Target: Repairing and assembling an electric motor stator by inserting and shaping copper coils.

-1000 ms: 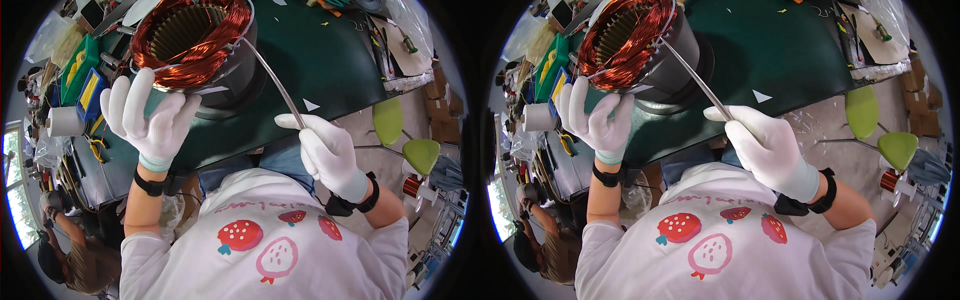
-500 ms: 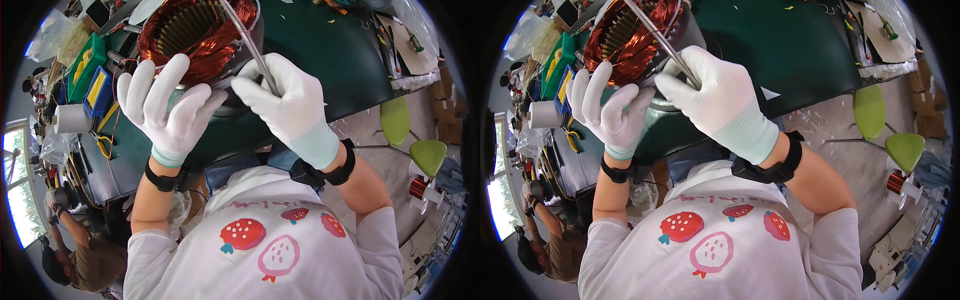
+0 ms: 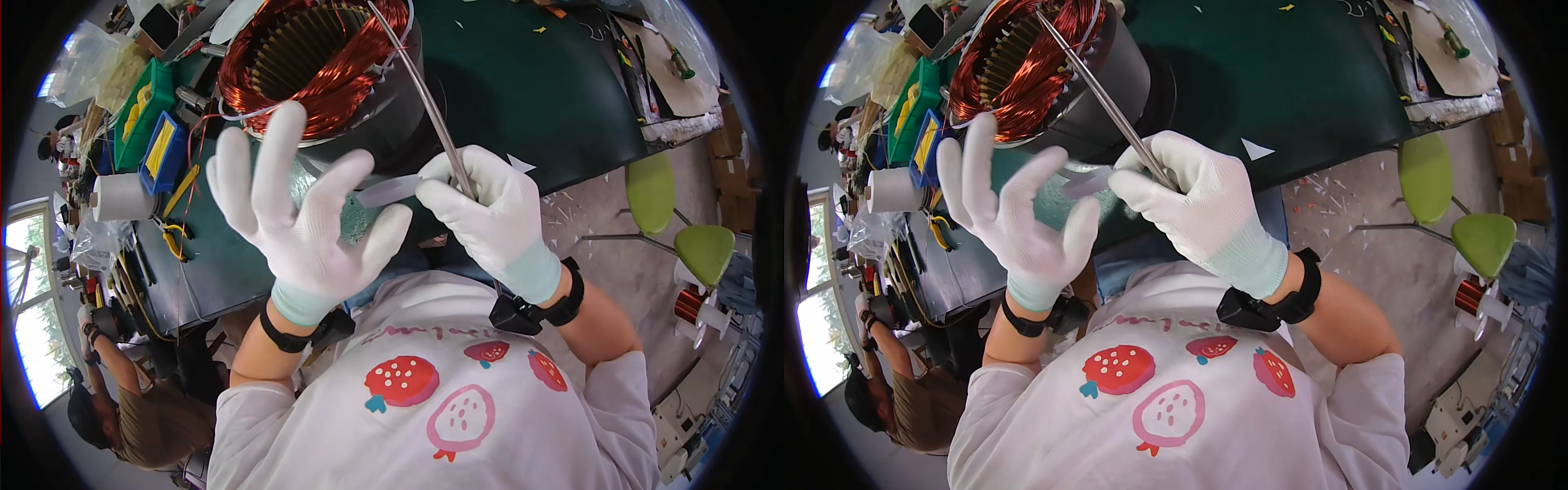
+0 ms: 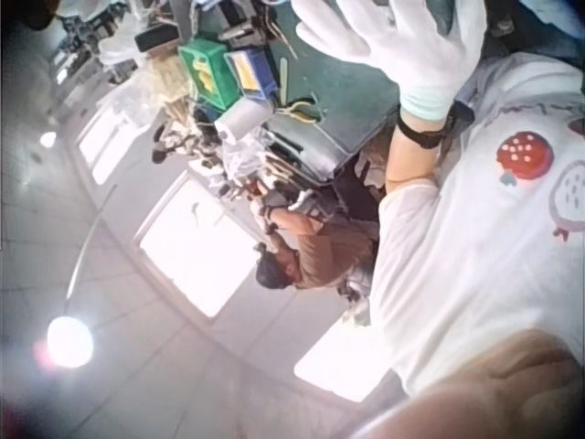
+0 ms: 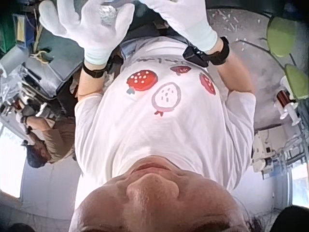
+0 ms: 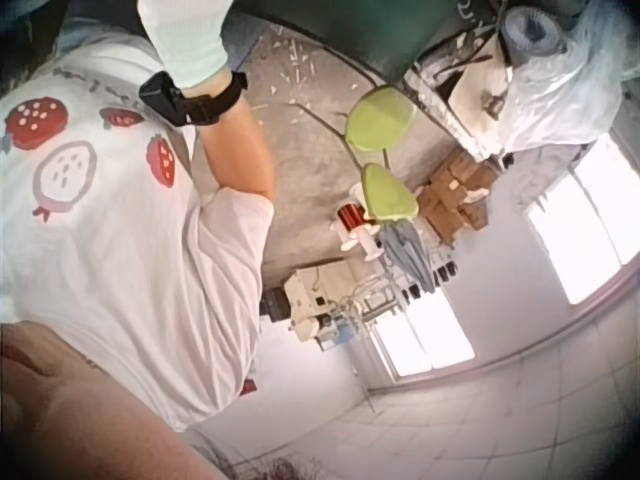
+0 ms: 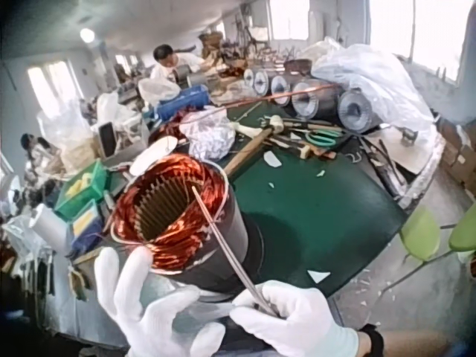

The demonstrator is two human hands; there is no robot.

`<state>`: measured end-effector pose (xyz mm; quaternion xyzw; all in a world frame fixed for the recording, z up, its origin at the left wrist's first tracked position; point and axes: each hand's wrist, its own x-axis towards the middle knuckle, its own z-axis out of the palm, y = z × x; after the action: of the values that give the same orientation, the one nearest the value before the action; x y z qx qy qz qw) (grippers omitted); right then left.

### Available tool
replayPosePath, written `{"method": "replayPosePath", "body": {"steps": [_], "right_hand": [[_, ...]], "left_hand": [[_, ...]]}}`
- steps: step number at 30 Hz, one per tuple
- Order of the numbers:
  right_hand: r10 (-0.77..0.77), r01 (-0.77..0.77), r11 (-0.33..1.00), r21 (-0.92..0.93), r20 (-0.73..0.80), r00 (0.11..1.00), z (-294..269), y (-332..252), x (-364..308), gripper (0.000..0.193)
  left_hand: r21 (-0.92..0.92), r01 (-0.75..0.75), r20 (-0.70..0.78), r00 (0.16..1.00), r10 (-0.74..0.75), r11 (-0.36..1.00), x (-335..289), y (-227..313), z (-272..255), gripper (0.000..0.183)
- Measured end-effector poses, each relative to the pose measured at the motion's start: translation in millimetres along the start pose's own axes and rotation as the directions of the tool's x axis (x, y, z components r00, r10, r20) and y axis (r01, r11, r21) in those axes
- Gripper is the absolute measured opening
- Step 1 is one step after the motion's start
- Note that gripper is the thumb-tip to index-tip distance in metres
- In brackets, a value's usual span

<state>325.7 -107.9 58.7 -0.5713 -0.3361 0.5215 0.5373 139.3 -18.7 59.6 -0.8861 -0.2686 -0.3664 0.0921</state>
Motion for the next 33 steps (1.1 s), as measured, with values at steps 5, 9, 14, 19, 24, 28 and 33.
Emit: {"method": "replayPosePath", "body": {"steps": [5, 9, 14, 19, 24, 28, 33], "right_hand": [[0.020, -0.020, 1.000, -0.024, 0.009, 1.000, 0, 9, -1, 0.013], [0.005, -0.006, 1.000, 0.019, 0.033, 0.999, -2, 2, -5, 0.014], [-0.002, 0.021, 0.997, -0.070, 0.263, 0.965, -36, 0, -31, 0.029], [0.145, -0.064, 0.939, -0.338, 0.220, 0.965, -39, -33, -51, 0.041], [-0.010, 0.168, 0.768, -0.618, 0.251, 0.968, -44, -51, -60, 0.042], [-0.050, 0.268, 0.573, -0.775, 0.294, 0.955, -44, -65, -55, 0.040], [0.036, 0.238, 0.440, -0.866, 0.282, 0.959, -43, -84, -45, 0.039]], "left_hand": [[-0.083, 0.024, -0.020, 0.999, -0.025, 0.996, -7, 6, 10, 0.030], [-0.115, -0.038, -0.100, 0.995, 0.027, 0.993, 5, -6, -5, 0.024], [0.134, -0.075, -0.242, 0.965, 0.105, 0.988, 17, -22, 9, 0.030], [-0.046, -0.141, -0.091, 0.986, 0.137, 0.989, 29, -37, 2, 0.029], [-0.086, -0.249, -0.013, 0.969, 0.248, 0.965, 39, -49, 0, 0.032], [-0.058, -0.251, -0.095, 0.965, 0.244, 0.966, 40, -40, 9, 0.031], [-0.043, -0.261, -0.175, 0.952, 0.250, 0.964, 42, -37, 24, 0.029]]}}
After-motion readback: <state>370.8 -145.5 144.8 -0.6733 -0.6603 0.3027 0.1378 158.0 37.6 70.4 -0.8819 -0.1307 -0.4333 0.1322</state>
